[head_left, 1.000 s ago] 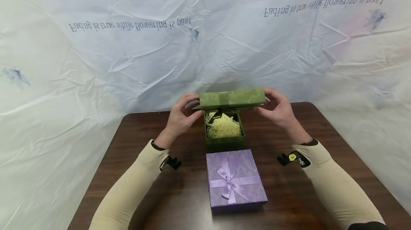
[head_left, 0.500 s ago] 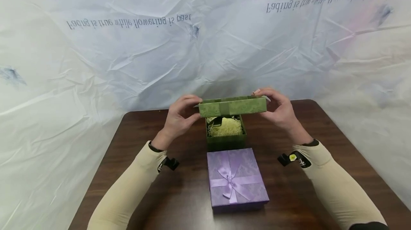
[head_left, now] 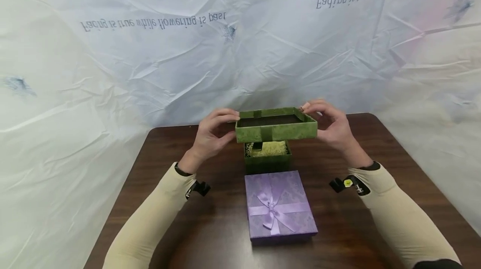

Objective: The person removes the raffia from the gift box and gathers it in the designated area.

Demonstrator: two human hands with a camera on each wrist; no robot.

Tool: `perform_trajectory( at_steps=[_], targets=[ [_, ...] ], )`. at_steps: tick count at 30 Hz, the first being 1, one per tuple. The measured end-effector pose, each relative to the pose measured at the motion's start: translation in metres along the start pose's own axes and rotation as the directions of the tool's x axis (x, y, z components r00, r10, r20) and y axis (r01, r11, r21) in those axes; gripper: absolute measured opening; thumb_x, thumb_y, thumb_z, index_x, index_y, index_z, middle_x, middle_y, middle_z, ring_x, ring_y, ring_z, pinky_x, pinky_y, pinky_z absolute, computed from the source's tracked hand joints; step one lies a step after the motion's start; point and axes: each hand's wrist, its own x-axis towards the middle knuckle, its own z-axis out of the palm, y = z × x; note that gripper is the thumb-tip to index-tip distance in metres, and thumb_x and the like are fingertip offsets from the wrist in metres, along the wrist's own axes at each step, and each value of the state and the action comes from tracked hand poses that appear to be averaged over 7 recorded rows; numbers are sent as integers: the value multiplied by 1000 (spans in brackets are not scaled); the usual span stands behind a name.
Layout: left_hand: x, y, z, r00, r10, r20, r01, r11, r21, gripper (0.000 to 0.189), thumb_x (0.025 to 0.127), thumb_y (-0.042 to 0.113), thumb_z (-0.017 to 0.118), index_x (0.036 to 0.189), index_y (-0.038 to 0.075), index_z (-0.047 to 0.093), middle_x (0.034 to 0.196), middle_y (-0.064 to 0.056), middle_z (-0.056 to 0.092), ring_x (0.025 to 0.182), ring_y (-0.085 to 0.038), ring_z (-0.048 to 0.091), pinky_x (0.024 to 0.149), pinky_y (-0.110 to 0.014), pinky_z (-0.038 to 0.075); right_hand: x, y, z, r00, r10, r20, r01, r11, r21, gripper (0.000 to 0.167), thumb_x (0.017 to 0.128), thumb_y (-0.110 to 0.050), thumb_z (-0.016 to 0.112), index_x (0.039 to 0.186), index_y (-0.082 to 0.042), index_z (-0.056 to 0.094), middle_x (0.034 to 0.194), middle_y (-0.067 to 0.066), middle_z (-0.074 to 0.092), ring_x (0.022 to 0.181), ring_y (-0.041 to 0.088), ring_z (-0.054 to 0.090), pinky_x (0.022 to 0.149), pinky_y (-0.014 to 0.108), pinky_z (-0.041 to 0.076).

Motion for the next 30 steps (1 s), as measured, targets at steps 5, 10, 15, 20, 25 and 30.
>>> perform_trajectory(
  at_steps=[5, 10, 15, 20, 25, 30],
  targets=[
    [1, 1, 1, 999, 50, 8, -50, 999, -13, 26, 84, -3, 72, 109, -4, 67, 115, -21, 61, 113, -32, 59, 98, -42, 50, -3, 0, -1, 999, -45, 13, 44, 999, 19, 35, 78, 11, 73, 106, 24, 55, 119, 22, 59, 118, 32, 55, 107, 38, 45],
    [2, 2, 1, 995, 102, 2, -102, 995, -1, 37, 74, -17, 72, 108, -5, 66, 114, -22, 61, 112, -34, 58, 99, -43, 49, -2, -2, 1, 999, -34, -4, 34, 999, 7, 41, 78, 4, 79, 106, 23, 55, 120, 20, 59, 119, 32, 56, 108, 39, 44],
    [5, 4, -1, 983, 184, -4, -184, 983, 3, 25, 81, -9, 69, 106, -9, 66, 110, -26, 60, 109, -39, 58, 98, -47, 49, 0, -3, 4, 994, -109, -10, 109, 993, 39, 49, 72, 3, 83, 103, 27, 54, 118, 26, 58, 118, 36, 56, 106, 39, 45],
    [7, 9, -2, 969, 245, -16, -245, 969, 10, 19, 87, -2, 67, 105, -9, 66, 108, -25, 61, 106, -43, 59, 97, -48, 51, 3, -6, 8, 986, -166, 1, 166, 985, 52, 51, 72, 1, 84, 104, 26, 54, 117, 29, 57, 118, 38, 55, 103, 36, 48],
    [10, 13, -1, 951, 309, -13, -308, 950, 52, 17, 87, -1, 67, 103, -10, 66, 106, -24, 61, 105, -43, 59, 96, -48, 51, 6, -10, 11, 981, -193, 32, 191, 980, 59, 53, 72, -2, 85, 105, 25, 54, 117, 29, 56, 119, 38, 54, 102, 35, 49],
    [10, 15, -2, 939, 345, 8, -344, 935, 86, 17, 88, -2, 68, 102, -10, 66, 107, -24, 61, 106, -42, 59, 96, -48, 51, 10, -13, 14, 974, -222, 53, 219, 974, 57, 51, 73, -2, 84, 105, 24, 54, 117, 29, 55, 120, 38, 53, 102, 36, 48]
  ],
)
